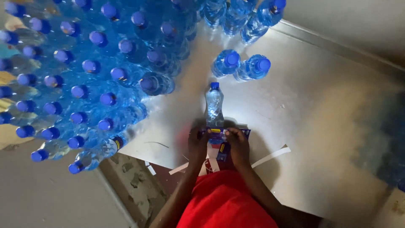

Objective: Manually applying adhesive labels to plastic water bottles on a metal workbench.

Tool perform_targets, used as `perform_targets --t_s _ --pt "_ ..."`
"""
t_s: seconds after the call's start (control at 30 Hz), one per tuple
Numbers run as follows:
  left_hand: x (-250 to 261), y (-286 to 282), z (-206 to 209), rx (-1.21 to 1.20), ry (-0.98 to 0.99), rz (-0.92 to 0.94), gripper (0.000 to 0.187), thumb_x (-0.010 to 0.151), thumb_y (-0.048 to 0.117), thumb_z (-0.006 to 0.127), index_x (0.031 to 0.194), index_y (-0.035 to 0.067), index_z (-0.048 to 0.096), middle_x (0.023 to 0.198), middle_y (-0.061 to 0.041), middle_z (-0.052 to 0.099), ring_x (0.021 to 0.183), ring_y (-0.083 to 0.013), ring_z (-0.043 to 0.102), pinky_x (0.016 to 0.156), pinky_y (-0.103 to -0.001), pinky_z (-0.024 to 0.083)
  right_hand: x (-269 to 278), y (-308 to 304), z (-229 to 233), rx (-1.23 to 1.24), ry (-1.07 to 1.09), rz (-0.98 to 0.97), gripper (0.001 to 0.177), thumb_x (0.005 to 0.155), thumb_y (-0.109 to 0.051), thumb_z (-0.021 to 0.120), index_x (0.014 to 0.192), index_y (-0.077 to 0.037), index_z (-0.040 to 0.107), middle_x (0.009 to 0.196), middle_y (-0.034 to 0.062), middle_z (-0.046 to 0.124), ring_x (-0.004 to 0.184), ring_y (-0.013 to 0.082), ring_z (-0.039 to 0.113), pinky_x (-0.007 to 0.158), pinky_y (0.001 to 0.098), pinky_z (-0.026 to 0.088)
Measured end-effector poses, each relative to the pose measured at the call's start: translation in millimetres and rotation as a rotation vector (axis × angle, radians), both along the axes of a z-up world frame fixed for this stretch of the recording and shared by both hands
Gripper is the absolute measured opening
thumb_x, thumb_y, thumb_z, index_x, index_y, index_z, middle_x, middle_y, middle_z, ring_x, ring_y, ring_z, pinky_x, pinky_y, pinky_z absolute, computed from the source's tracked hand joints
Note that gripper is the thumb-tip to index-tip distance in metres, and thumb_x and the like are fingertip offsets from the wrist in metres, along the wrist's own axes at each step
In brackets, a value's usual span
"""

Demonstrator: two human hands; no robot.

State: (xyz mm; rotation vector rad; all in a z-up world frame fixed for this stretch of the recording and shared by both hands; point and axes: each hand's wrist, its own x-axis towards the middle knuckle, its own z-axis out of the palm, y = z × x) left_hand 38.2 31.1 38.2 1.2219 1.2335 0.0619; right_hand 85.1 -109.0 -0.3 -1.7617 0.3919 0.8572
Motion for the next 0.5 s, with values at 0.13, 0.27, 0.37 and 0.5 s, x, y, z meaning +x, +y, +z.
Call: perform_targets --t_s 0.13,0.27,0.37,0.5 --pt "-7.5 -2.0 -13.9 -0.054 -0.011 0.088 0.041 0.099 0.029 0.085 0.132 0.005 0.076 0.11 -0.02 0.075 0.104 -0.0304 0.077 0.097 -0.047 0.063 5.1 4.7 -0.8 0.066 -0.013 -0.046 0.05 0.101 -0.039 0.084 0.136 -0.007 0.068 0.115 0.0124 0.073 0.112 0.0234 0.071 0.103 0.046 0.054" --pt "-10.2 -1.0 -18.7 -0.124 -0.052 0.121 0.04 0.1 0.028 0.085 0.13 0.003 0.074 0.117 -0.025 0.074 0.11 -0.0367 0.076 0.103 -0.052 0.06 6.6 5.5 -2.7 0.09 -0.077 -0.017 0.034 0.109 -0.027 0.077 0.135 -0.009 0.063 0.108 0.0075 0.069 0.105 0.0167 0.066 0.096 0.0415 0.053" --pt "-11.5 -0.9 -20.9 -0.12 -0.03 0.115 0.037 0.099 0.028 0.086 0.124 0.003 0.074 0.114 -0.023 0.074 0.109 -0.0346 0.076 0.101 -0.053 0.06 10.5 9.9 3.9 0.083 -0.059 -0.036 0.035 0.109 -0.028 0.077 0.135 -0.01 0.063 0.106 0.0044 0.066 0.1 0.0129 0.062 0.089 0.0371 0.051" --pt "-10.6 -1.1 -23.1 -0.104 -0.046 0.119 0.026 0.101 0.021 0.084 0.118 0.003 0.075 0.11 -0.022 0.073 0.105 -0.0329 0.075 0.098 -0.052 0.06 10.3 6.7 -4.2 0.09 -0.053 -0.067 0.032 0.11 -0.025 0.077 0.134 -0.009 0.063 0.103 0.0045 0.063 0.094 0.0119 0.058 0.082 0.0334 0.048"
